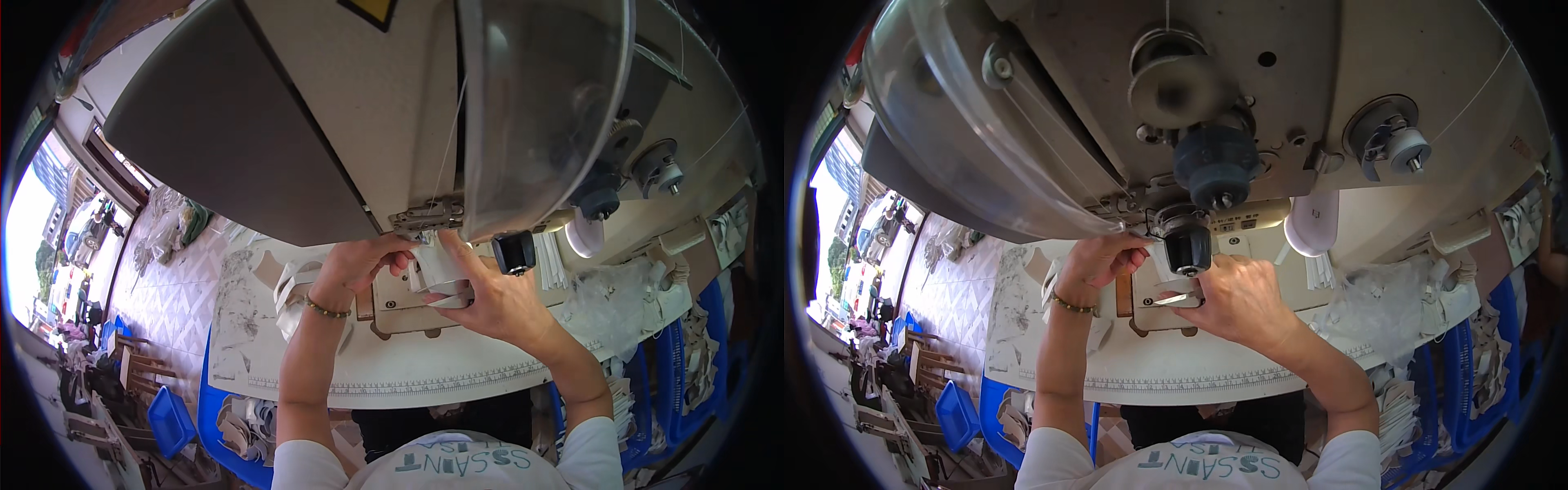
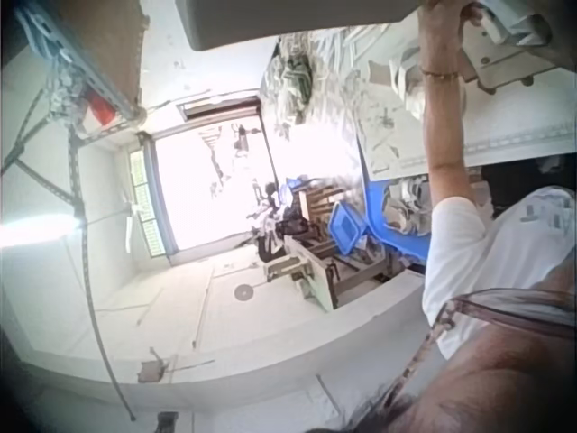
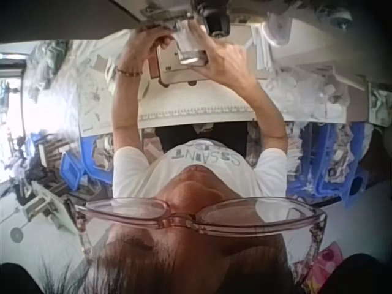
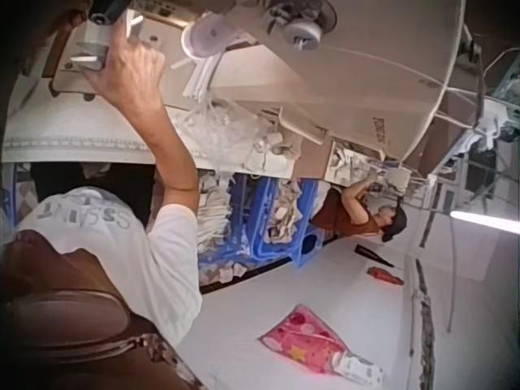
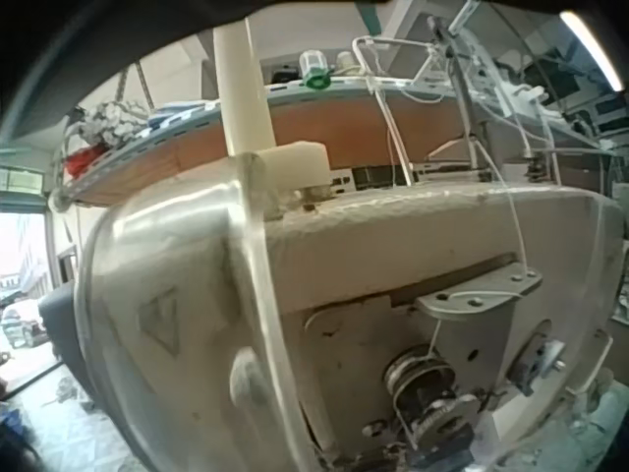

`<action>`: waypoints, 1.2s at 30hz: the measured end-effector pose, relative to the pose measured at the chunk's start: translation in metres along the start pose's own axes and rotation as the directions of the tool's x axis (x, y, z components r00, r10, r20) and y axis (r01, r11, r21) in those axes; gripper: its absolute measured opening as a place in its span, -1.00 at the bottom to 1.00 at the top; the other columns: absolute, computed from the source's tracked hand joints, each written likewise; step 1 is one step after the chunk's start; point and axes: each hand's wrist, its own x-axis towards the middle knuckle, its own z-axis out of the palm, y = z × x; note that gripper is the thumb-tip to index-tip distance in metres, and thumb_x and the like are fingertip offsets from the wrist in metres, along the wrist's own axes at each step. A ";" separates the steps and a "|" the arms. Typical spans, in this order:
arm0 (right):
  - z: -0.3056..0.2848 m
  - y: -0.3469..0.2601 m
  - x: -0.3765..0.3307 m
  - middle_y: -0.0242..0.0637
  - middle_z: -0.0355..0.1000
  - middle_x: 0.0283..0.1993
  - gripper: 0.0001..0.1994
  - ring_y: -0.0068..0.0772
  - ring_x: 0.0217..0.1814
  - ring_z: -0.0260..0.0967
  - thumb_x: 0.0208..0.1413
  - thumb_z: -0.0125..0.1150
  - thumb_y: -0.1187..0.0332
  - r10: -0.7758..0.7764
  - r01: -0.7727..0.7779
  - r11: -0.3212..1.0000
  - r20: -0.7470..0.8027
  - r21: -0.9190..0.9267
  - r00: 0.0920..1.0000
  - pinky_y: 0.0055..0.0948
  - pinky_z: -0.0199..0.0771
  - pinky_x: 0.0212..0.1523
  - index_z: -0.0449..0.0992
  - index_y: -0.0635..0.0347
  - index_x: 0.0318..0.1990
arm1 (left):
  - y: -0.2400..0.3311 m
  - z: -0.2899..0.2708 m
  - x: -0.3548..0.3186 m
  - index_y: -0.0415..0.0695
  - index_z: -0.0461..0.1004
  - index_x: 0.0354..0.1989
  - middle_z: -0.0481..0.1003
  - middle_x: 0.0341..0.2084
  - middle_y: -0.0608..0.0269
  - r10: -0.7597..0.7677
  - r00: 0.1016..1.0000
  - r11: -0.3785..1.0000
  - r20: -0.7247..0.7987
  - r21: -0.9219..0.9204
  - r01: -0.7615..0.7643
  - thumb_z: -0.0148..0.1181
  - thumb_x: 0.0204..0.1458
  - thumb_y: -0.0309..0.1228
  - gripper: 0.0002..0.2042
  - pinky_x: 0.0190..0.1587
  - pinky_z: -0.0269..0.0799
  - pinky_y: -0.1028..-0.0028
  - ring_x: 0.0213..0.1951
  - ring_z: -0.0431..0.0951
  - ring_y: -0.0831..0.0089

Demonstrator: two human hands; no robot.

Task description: The person sews padded fabric pieces and fabric strips together using a sewing machine and trims threads and edges with thread snips.

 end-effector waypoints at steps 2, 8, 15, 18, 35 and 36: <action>0.001 0.002 0.000 -0.27 0.35 -0.68 -0.55 -0.23 -0.64 0.39 -0.25 0.31 -0.07 -0.022 0.022 1.000 -0.031 -0.022 0.999 -0.35 0.35 -0.64 0.45 0.18 -0.52 | 0.001 0.001 -0.001 -0.30 0.47 -0.45 0.46 -0.62 0.18 -0.030 0.999 1.000 -0.014 0.001 0.030 0.18 -0.09 -0.59 -0.95 -0.64 0.33 0.58 -0.65 0.43 0.52; -0.002 0.009 0.006 -0.25 0.38 -0.66 -0.57 -0.23 -0.63 0.40 -0.25 0.30 -0.05 -0.032 0.032 0.999 -0.027 -0.008 0.999 -0.33 0.33 -0.64 0.45 0.18 -0.50 | -0.007 0.000 0.006 -0.32 0.47 -0.46 0.46 -0.61 0.15 0.012 0.999 0.999 -0.044 -0.048 -0.014 0.17 -0.09 -0.61 -0.97 -0.62 0.37 0.58 -0.65 0.43 0.49; -0.005 0.004 0.008 -0.21 0.40 -0.59 -0.57 -0.21 -0.61 0.41 -0.22 0.27 -0.07 -0.026 0.026 0.999 -0.009 -0.020 1.000 -0.34 0.36 -0.62 0.48 0.18 -0.48 | -0.007 -0.006 0.008 -0.35 0.46 -0.44 0.47 -0.59 0.11 0.040 0.997 0.999 -0.067 -0.028 -0.042 0.11 -0.08 -0.66 -0.97 -0.61 0.41 0.57 -0.64 0.45 0.45; 0.000 -0.005 0.001 -0.19 0.39 -0.53 -0.62 -0.18 -0.59 0.42 -0.29 0.34 0.04 0.024 -0.028 0.997 -0.059 -0.074 0.998 -0.37 0.38 -0.59 0.48 0.18 -0.48 | -0.007 -0.006 0.007 -0.34 0.45 -0.45 0.47 -0.60 0.10 0.055 0.997 0.998 -0.047 -0.040 -0.057 0.11 -0.08 -0.66 -0.97 -0.62 0.41 0.57 -0.64 0.45 0.45; 0.039 0.104 0.027 -0.26 0.34 -0.38 -0.71 -0.18 -0.31 0.30 -0.39 0.23 0.53 -0.192 0.186 0.981 -0.371 -0.051 0.909 -0.25 0.28 -0.24 0.41 0.21 -0.36 | -0.051 0.033 -0.027 -0.35 0.47 -0.25 0.41 -0.24 0.08 0.789 0.238 -0.457 0.567 0.799 -0.391 0.22 -0.29 -0.62 -0.68 -0.19 0.46 0.43 -0.16 0.44 0.21; 0.041 0.108 0.028 -0.26 0.33 -0.38 -0.71 -0.18 -0.32 0.29 -0.38 0.23 0.53 -0.186 0.179 0.982 -0.343 -0.052 0.921 -0.25 0.27 -0.25 0.40 0.22 -0.36 | -0.051 0.035 -0.027 -0.35 0.48 -0.27 0.41 -0.23 0.07 0.785 0.223 -0.485 0.578 0.797 -0.361 0.19 -0.31 -0.64 -0.69 -0.19 0.47 0.43 -0.14 0.44 0.20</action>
